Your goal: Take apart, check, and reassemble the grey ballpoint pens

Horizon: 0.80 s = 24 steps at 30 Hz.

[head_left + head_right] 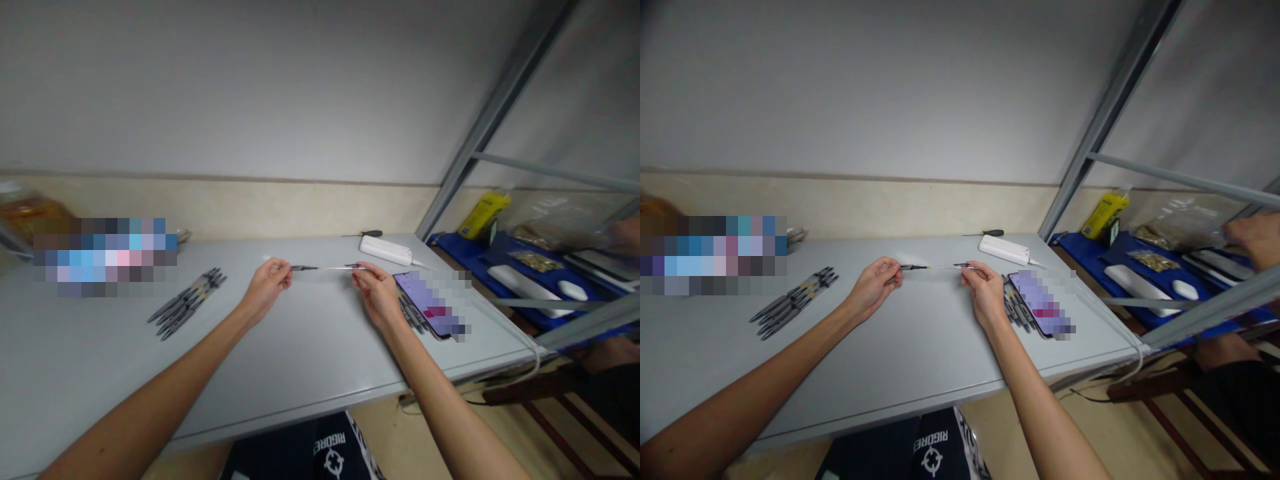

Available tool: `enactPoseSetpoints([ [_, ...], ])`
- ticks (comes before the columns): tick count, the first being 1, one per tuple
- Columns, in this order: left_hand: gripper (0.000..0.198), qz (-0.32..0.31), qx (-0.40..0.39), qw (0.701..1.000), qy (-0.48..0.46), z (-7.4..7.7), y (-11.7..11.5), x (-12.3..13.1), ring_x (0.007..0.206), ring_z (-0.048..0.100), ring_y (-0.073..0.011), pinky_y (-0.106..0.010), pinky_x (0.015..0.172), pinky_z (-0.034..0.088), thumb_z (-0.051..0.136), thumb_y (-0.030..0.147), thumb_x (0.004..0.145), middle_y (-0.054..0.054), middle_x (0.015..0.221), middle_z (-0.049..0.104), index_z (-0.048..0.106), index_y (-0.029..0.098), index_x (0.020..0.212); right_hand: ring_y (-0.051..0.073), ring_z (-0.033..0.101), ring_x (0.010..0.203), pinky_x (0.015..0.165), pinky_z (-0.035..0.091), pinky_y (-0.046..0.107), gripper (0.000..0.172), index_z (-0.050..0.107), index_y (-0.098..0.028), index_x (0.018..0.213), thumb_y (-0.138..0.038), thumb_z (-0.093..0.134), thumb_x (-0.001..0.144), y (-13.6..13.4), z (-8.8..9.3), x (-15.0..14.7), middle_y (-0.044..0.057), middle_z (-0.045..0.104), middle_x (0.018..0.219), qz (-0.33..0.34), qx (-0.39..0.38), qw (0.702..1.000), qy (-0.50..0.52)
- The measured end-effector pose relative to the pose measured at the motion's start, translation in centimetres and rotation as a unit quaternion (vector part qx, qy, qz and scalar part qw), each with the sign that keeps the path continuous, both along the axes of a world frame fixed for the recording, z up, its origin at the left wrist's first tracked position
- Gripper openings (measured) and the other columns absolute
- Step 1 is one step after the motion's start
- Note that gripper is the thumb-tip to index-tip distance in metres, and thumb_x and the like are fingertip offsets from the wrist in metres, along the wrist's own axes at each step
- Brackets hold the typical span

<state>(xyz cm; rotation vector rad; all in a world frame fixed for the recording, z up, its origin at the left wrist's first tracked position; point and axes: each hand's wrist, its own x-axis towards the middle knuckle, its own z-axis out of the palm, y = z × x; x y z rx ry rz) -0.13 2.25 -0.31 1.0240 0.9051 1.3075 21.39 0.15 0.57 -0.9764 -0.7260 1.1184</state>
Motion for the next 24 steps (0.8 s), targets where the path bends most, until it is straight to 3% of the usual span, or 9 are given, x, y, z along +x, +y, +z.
enactPoseSetpoints([
  [24, 0.026, 0.02, 0.026, 0.999, 0.016, -0.5, 0.26, -0.1, 0.055, 0.05, -0.0086, -0.022, 0.056, 0.036, 0.07, 0.033, 0.065, 0.003, 0.056, 0.057, 0.052, 0.017, 0.071, 0.01, 0.057, 0.058, 0.056, 0.047, 0.024, 0.024, 0.067, -0.016, 0.071, -0.018, 0.077, 0.049, -0.14, 0.06, 0.01, -0.001, 0.063, 0.062, -0.003, 0.005, 1.0, 0.015],
])
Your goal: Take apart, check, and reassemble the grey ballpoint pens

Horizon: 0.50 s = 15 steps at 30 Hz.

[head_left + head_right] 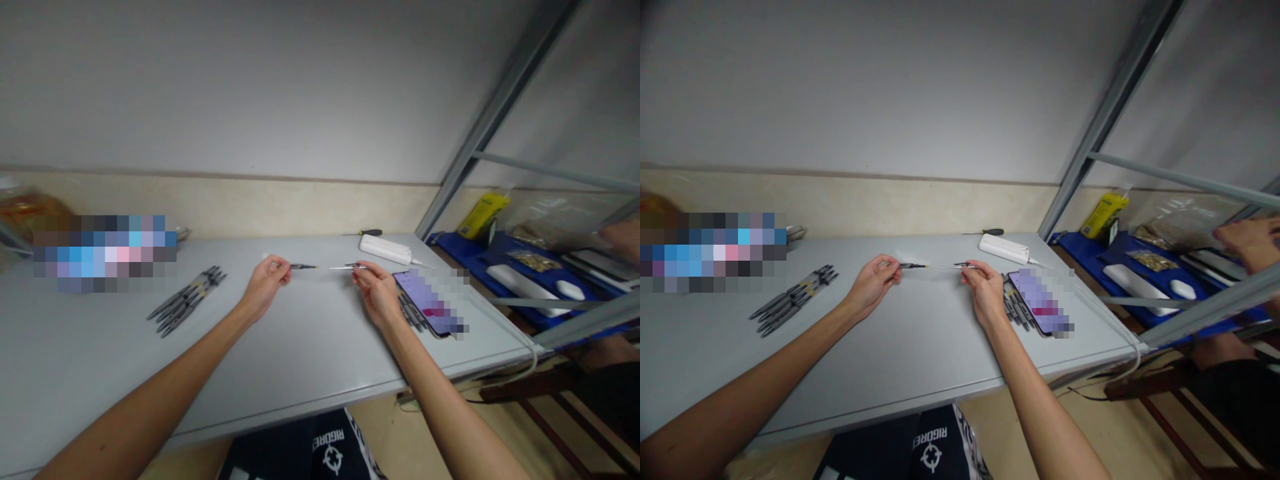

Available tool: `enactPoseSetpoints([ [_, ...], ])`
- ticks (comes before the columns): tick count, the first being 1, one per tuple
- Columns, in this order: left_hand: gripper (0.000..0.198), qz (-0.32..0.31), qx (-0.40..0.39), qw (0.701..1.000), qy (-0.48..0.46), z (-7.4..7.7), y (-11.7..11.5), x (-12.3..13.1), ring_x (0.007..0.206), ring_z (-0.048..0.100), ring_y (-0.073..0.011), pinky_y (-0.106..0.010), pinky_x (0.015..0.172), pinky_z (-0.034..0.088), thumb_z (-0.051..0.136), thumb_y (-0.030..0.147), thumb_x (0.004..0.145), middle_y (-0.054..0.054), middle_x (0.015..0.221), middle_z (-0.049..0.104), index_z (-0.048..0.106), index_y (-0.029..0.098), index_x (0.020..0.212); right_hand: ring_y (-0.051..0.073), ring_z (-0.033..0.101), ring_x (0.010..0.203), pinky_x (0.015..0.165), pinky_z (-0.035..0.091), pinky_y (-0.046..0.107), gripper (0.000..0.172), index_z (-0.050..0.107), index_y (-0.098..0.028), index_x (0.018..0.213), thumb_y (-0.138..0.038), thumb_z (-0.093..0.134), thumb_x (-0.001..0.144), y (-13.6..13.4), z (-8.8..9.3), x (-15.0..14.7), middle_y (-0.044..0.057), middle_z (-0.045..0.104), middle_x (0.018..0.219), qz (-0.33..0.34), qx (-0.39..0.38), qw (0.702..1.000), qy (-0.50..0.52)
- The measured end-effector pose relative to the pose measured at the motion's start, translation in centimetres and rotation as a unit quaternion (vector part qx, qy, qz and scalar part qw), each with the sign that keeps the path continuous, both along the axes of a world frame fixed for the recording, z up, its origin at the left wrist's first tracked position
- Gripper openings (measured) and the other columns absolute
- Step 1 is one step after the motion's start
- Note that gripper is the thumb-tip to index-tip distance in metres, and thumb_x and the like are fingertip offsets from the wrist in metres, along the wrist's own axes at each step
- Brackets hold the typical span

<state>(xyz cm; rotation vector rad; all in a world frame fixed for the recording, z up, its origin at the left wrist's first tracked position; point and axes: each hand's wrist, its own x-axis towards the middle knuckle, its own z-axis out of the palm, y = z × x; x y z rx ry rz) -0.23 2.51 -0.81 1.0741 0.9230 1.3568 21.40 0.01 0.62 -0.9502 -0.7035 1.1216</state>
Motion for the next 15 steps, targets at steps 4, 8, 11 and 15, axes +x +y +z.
enactPoseSetpoints([
  [4, 0.025, 0.001, -0.002, 1.0, 0.002, 0.07, -0.03, 0.06, 0.055, 0.05, -0.0085, -0.022, 0.057, 0.037, 0.07, 0.032, 0.064, 0.003, 0.056, 0.057, 0.052, 0.016, 0.07, 0.01, 0.056, 0.057, 0.056, 0.047, 0.023, 0.026, 0.067, -0.016, 0.072, -0.017, 0.078, 0.048, -0.03, -0.05, 0.05, -0.001, 0.063, 0.061, 0.002, 0.0, 1.0, 0.005],
  [8, 0.023, -0.005, -0.003, 1.0, 0.007, 0.06, -0.11, 0.21, 0.054, 0.05, -0.0088, -0.023, 0.056, 0.037, 0.07, 0.031, 0.064, 0.002, 0.055, 0.057, 0.052, 0.016, 0.07, 0.009, 0.056, 0.056, 0.056, 0.046, 0.023, 0.026, 0.067, -0.016, 0.073, -0.02, 0.079, 0.05, -0.14, -0.25, -0.11, -0.001, 0.064, 0.061, 0.027, 0.003, 0.999, -0.02],
  [11, 0.023, -0.018, -0.004, 1.0, 0.012, 0.13, -0.32, 0.41, 0.054, 0.051, -0.0088, -0.023, 0.057, 0.038, 0.07, 0.031, 0.065, 0.002, 0.055, 0.058, 0.053, 0.016, 0.07, 0.009, 0.056, 0.055, 0.057, 0.045, 0.023, 0.028, 0.067, -0.017, 0.075, -0.021, 0.079, 0.05, -0.18, -0.5, -0.35, -0.001, 0.064, 0.062, 0.048, 0.007, 0.998, -0.044],
  [15, 0.025, -0.049, -0.021, 0.998, 0.02, 0.33, -0.71, 0.68, 0.055, 0.053, -0.0092, -0.023, 0.058, 0.04, 0.071, 0.032, 0.065, 0.002, 0.056, 0.059, 0.053, 0.016, 0.07, 0.01, 0.056, 0.056, 0.059, 0.046, 0.024, 0.029, 0.067, -0.018, 0.075, -0.023, 0.08, 0.05, -0.06, -0.96, -0.56, -0.001, 0.065, 0.064, 0.074, 0.02, 0.994, -0.073],
])
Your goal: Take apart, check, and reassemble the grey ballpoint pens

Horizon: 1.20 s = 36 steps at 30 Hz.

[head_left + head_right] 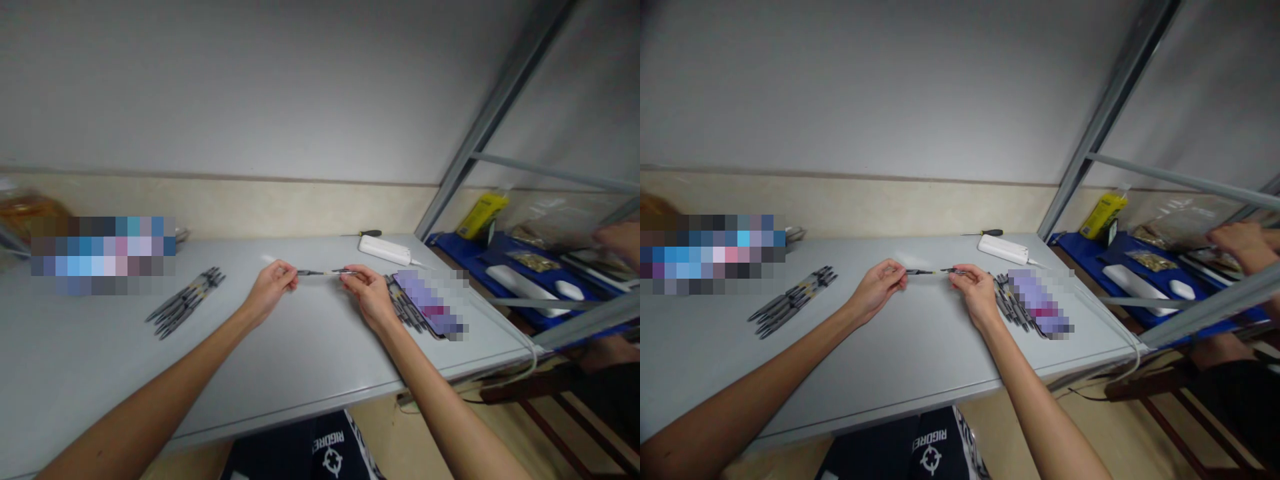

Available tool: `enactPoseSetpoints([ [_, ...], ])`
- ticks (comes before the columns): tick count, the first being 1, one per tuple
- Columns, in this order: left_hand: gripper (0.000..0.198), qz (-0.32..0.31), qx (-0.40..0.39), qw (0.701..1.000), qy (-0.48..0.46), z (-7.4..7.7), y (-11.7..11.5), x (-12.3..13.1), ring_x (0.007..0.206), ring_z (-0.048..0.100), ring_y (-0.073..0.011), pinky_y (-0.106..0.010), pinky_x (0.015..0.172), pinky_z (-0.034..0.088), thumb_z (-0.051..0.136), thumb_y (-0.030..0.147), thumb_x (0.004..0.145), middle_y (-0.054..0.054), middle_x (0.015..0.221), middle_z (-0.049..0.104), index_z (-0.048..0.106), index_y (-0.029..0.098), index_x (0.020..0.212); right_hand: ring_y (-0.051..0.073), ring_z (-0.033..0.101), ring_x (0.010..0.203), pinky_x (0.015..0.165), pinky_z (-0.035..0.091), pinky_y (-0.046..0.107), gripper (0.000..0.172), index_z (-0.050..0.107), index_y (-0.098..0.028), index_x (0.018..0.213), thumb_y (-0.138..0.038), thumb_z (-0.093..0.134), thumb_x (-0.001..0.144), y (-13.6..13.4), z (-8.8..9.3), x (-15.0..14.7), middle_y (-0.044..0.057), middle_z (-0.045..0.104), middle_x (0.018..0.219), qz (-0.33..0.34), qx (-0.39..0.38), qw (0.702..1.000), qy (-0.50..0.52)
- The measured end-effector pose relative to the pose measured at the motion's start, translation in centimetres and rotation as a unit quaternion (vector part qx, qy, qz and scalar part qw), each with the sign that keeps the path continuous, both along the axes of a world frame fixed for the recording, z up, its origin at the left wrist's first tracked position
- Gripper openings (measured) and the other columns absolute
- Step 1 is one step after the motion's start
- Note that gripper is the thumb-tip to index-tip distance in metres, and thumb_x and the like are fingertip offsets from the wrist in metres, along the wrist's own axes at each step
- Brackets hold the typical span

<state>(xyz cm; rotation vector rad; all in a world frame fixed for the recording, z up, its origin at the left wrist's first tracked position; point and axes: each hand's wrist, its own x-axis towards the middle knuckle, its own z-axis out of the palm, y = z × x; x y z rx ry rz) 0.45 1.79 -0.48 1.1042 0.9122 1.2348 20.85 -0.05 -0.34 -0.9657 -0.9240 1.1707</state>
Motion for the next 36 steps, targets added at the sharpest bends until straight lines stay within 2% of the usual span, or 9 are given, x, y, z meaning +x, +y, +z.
enactPoseSetpoints([
  [4, 0.028, -0.031, -0.009, 0.999, 0.005, -0.1, -0.1, 0.0, 0.055, 0.054, -0.0095, -0.024, 0.059, 0.04, 0.072, 0.033, 0.065, 0.001, 0.057, 0.06, 0.05, 0.016, 0.066, 0.011, 0.055, 0.055, 0.058, 0.044, 0.025, 0.028, 0.067, -0.017, 0.074, -0.027, 0.08, 0.051, 0.1, -0.2, 0.0, -0.001, 0.064, 0.061, 0.006, 0.003, 0.999, -0.031],
  [8, 0.028, -0.039, 0.018, 0.999, 0.029, -0.5, 0.0, -0.4, 0.057, 0.055, -0.0098, -0.024, 0.06, 0.041, 0.072, 0.033, 0.065, 0.0, 0.06, 0.062, 0.05, 0.016, 0.067, 0.01, 0.051, 0.051, 0.053, 0.04, 0.024, 0.024, 0.064, -0.016, 0.067, -0.032, 0.078, 0.055, -0.2, 0.0, -0.1, -0.001, 0.061, 0.054, 0.019, 0.006, 0.998, -0.053],
  [12, 0.027, -0.046, 0.045, 0.996, 0.055, -0.6, 0.1, -0.6, 0.057, 0.056, -0.0106, -0.025, 0.061, 0.041, 0.07, 0.032, 0.068, 0.0, 0.061, 0.064, 0.048, 0.017, 0.068, 0.01, 0.047, 0.047, 0.05, 0.037, 0.023, 0.026, 0.059, -0.017, 0.061, -0.038, 0.072, 0.062, -0.6, 0.3, -0.2, -0.002, 0.056, 0.05, 0.016, 0.032, 0.99, -0.136],
  [15, 0.027, -0.037, 0.052, 0.996, 0.067, -0.3, 0.0, -0.6, 0.057, 0.056, -0.0108, -0.025, 0.061, 0.041, 0.07, 0.031, 0.067, 0.0, 0.06, 0.064, 0.047, 0.017, 0.067, 0.009, 0.04, 0.044, 0.046, 0.031, 0.023, 0.03, 0.058, -0.016, 0.062, -0.044, 0.066, 0.068, -0.7, 0.3, -0.3, -0.004, 0.049, 0.047, -0.003, 0.039, 0.972, -0.233],
  [19, 0.027, -0.026, 0.059, 0.995, 0.074, 0.1, -0.2, -0.6, 0.056, 0.056, -0.0112, -0.025, 0.06, 0.041, 0.071, 0.03, 0.066, 0.0, 0.059, 0.063, 0.047, 0.017, 0.065, 0.01, 0.036, 0.048, 0.047, 0.027, 0.023, 0.032, 0.058, -0.015, 0.064, -0.045, 0.056, 0.076, -1.0, 0.3, -0.3, -0.003, 0.044, 0.05, -0.034, 0.07, 0.931, -0.357],
  [23, 0.025, -0.023, 0.072, 0.994, 0.085, -0.1, 0.0, -0.8, 0.056, 0.056, -0.0109, -0.024, 0.059, 0.041, 0.07, 0.031, 0.067, 0.0, 0.059, 0.063, 0.048, 0.017, 0.067, 0.01, 0.034, 0.05, 0.049, 0.025, 0.023, 0.036, 0.054, -0.016, 0.062, -0.045, 0.047, 0.082, -1.2, 0.4, -0.4, -0.004, 0.037, 0.049, -0.034, 0.094, 0.897, -0.43],
  [31, 0.028, -0.031, 0.091, 0.991, 0.09, -0.1, 0.3, -1.0, 0.064, 0.062, -0.0126, -0.023, 0.063, 0.045, 0.075, 0.027, 0.06, 0.001, 0.065, 0.062, 0.05, 0.016, 0.067, 0.009, 0.033, 0.041, 0.048, 0.025, 0.024, 0.054, 0.045, -0.017, 0.044, -0.051, 0.037, 0.085, -1.3, 0.6, -0.5, -0.004, 0.031, 0.04, 0.004, 0.068, 0.896, -0.44],
  [34, 0.029, -0.03, 0.076, 0.994, 0.073, 0.1, 0.1, -0.7, 0.063, 0.062, -0.0127, -0.024, 0.064, 0.045, 0.076, 0.028, 0.06, 0.0, 0.063, 0.062, 0.05, 0.016, 0.067, 0.009, 0.034, 0.039, 0.046, 0.026, 0.024, 0.06, 0.051, -0.016, 0.043, -0.054, 0.034, 0.086, -1.5, 0.7, -0.6, -0.003, 0.033, 0.037, 0.005, 0.04, 0.905, -0.424],
  [36, 0.03, -0.025, 0.066, 0.995, 0.066, 0.1, 0.1, -0.7, 0.063, 0.063, -0.0131, -0.024, 0.063, 0.045, 0.076, 0.028, 0.06, 0.001, 0.062, 0.063, 0.049, 0.016, 0.066, 0.01, 0.039, 0.042, 0.047, 0.029, 0.024, 0.056, 0.059, -0.015, 0.052, -0.052, 0.035, 0.086, -1.5, 0.9, -0.6, -0.002, 0.041, 0.041, 0.004, 0.054, 0.91, -0.41],
])
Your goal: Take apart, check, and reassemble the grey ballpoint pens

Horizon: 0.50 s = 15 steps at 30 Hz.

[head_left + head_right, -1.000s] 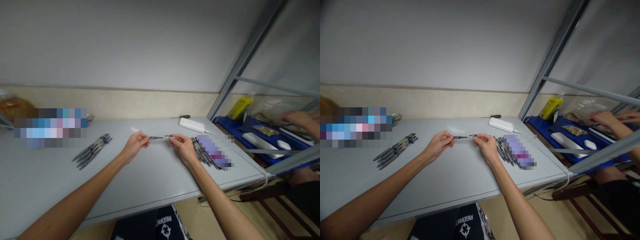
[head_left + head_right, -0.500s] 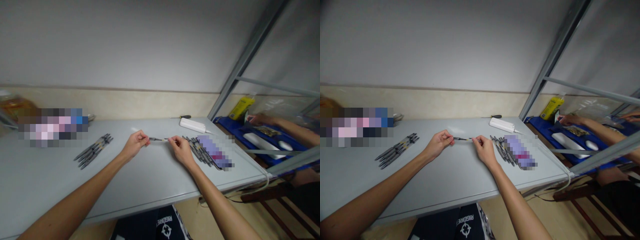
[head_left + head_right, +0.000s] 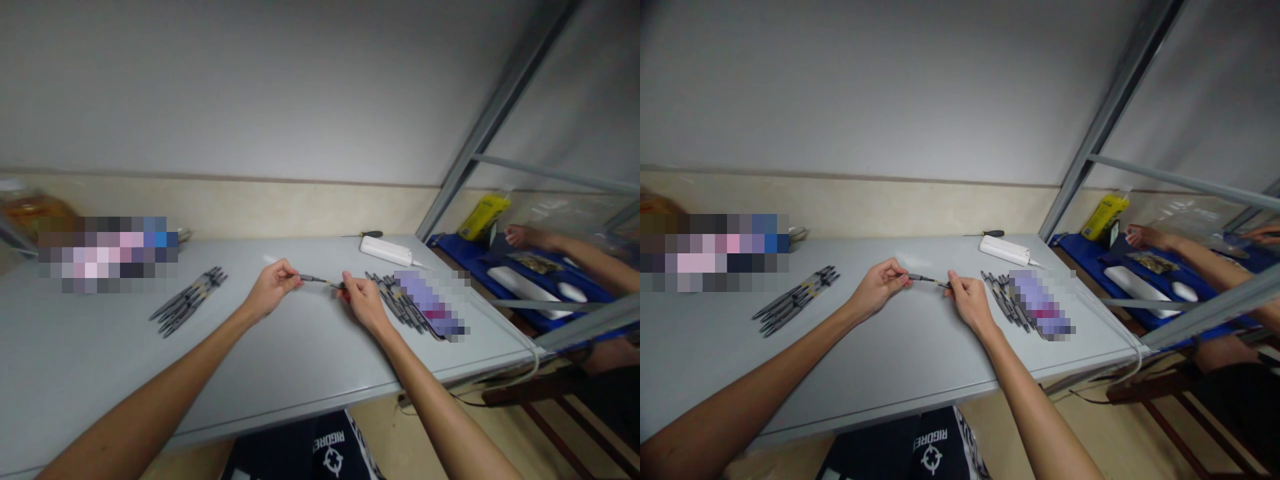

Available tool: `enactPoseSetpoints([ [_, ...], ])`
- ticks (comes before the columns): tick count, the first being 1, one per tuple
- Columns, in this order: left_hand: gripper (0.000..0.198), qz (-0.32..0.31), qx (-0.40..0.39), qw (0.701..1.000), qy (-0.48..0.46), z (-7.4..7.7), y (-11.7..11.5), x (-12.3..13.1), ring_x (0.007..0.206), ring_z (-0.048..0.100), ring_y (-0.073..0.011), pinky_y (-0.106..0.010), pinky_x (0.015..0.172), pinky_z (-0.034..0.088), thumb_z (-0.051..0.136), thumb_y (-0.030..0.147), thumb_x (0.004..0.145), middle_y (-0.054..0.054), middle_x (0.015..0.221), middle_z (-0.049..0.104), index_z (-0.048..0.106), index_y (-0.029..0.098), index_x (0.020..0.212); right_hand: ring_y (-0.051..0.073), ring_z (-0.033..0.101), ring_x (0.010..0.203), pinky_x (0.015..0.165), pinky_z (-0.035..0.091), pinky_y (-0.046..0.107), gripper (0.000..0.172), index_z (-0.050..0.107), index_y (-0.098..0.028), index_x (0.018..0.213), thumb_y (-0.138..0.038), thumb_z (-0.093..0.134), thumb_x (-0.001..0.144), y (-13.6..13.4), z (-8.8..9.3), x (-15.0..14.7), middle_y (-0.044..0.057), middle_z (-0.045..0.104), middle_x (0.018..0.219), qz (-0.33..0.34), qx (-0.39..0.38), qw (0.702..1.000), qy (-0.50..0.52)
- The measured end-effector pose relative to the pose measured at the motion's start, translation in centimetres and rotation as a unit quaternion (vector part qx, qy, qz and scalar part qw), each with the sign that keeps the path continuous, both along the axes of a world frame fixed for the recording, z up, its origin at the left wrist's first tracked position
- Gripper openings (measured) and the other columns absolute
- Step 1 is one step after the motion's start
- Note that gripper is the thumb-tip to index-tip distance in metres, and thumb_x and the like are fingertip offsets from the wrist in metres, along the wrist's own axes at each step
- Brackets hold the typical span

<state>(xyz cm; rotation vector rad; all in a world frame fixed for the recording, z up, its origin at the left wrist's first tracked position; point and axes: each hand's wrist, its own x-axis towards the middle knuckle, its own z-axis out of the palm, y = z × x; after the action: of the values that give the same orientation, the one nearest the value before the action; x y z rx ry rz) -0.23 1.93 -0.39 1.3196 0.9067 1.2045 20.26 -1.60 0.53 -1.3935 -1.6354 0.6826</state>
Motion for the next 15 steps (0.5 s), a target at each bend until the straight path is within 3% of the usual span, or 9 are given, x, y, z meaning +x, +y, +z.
enactPoseSetpoints([
  [3, 0.031, 0.016, -0.001, 1.0, -0.003, -0.04, 0.19, -0.14, 0.062, 0.062, -0.0128, -0.024, 0.063, 0.045, 0.077, 0.029, 0.059, 0.001, 0.06, 0.063, 0.049, 0.017, 0.066, 0.013, 0.048, 0.055, 0.052, 0.035, 0.022, 0.031, 0.065, -0.017, 0.08, -0.045, 0.051, 0.081, -0.02, -0.01, 0.02, -0.001, 0.053, 0.056, 0.01, 0.057, 0.998, 0.023],
  [6, 0.03, 0.031, -0.003, 1.0, -0.006, -0.15, 0.39, -0.37, 0.06, 0.061, -0.0122, -0.024, 0.062, 0.044, 0.076, 0.029, 0.059, 0.0, 0.06, 0.064, 0.05, 0.017, 0.066, 0.014, 0.052, 0.062, 0.055, 0.038, 0.022, 0.025, 0.064, -0.02, 0.091, -0.039, 0.059, 0.076, 0.1, -0.28, 0.06, 0.0, 0.058, 0.067, 0.01, 0.089, 0.995, 0.052],
  [9, 0.03, 0.027, -0.013, 1.0, -0.008, -0.2, 0.36, -0.38, 0.059, 0.06, -0.0118, -0.024, 0.061, 0.043, 0.076, 0.03, 0.058, 0.0, 0.059, 0.064, 0.05, 0.017, 0.066, 0.013, 0.049, 0.057, 0.053, 0.037, 0.023, 0.024, 0.065, -0.018, 0.081, -0.04, 0.055, 0.078, 0.2, -0.46, 0.14, 0.001, 0.059, 0.065, 0.009, 0.081, 0.995, 0.052],
  [15, 0.032, 0.002, -0.021, 1.0, -0.007, 0.01, -0.01, -0.06, 0.058, 0.06, -0.0117, -0.024, 0.06, 0.043, 0.077, 0.031, 0.057, 0.001, 0.058, 0.063, 0.049, 0.017, 0.065, 0.01, 0.038, 0.044, 0.048, 0.03, 0.024, 0.049, 0.055, -0.016, 0.051, -0.047, 0.042, 0.085, 0.04, -0.16, 0.21, -0.003, 0.042, 0.042, -0.007, 0.038, 0.999, 0.002],
])
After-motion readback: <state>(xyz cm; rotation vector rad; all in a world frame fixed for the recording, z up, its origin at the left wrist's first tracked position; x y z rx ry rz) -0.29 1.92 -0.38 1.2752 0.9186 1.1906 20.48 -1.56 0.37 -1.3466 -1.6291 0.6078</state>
